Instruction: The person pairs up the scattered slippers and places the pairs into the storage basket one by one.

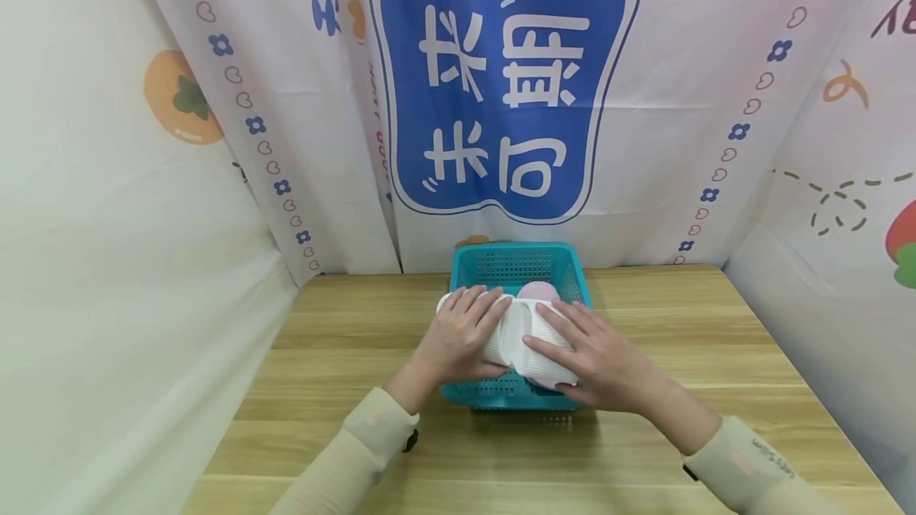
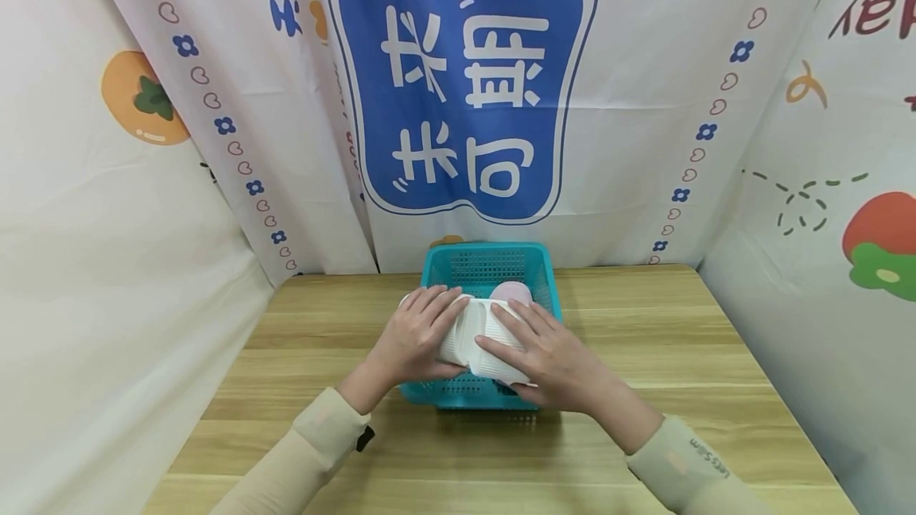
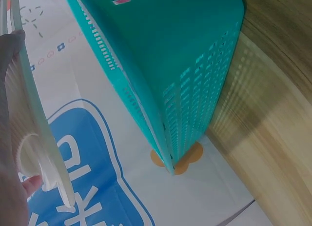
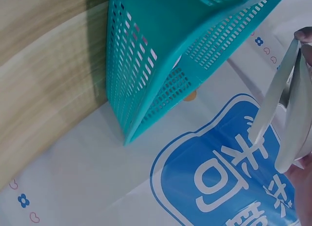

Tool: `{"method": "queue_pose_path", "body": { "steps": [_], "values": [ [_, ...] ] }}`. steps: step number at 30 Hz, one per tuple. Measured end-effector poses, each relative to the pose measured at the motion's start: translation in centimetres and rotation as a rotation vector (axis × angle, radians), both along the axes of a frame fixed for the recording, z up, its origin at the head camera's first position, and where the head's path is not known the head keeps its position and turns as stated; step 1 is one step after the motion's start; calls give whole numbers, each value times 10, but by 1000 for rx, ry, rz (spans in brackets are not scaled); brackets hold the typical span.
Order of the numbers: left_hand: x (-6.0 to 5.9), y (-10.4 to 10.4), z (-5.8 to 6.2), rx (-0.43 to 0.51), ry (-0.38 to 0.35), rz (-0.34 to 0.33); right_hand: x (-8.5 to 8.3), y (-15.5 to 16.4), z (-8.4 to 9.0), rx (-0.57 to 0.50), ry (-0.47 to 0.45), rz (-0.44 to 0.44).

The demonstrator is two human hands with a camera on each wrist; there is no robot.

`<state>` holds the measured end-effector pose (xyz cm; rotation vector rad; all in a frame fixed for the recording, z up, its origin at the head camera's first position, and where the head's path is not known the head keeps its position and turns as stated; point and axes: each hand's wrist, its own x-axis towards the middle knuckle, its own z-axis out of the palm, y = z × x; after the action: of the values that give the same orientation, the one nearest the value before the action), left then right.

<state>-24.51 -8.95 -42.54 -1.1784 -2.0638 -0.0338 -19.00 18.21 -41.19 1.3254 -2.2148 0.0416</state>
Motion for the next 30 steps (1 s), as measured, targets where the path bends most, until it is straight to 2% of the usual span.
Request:
{"method": "queue_pose_path", "body": {
  "steps": [9, 19, 30],
  "values": [
    [-1, 0, 4, 6, -40, -35, 2, 3, 3, 2, -29, 42],
    [-4, -2, 0, -3, -86, -61, 8, 3, 6, 44, -95, 20],
    [-5, -2, 0, -17, -100, -90, 10, 2, 6, 46, -99, 36]
  ]
}}
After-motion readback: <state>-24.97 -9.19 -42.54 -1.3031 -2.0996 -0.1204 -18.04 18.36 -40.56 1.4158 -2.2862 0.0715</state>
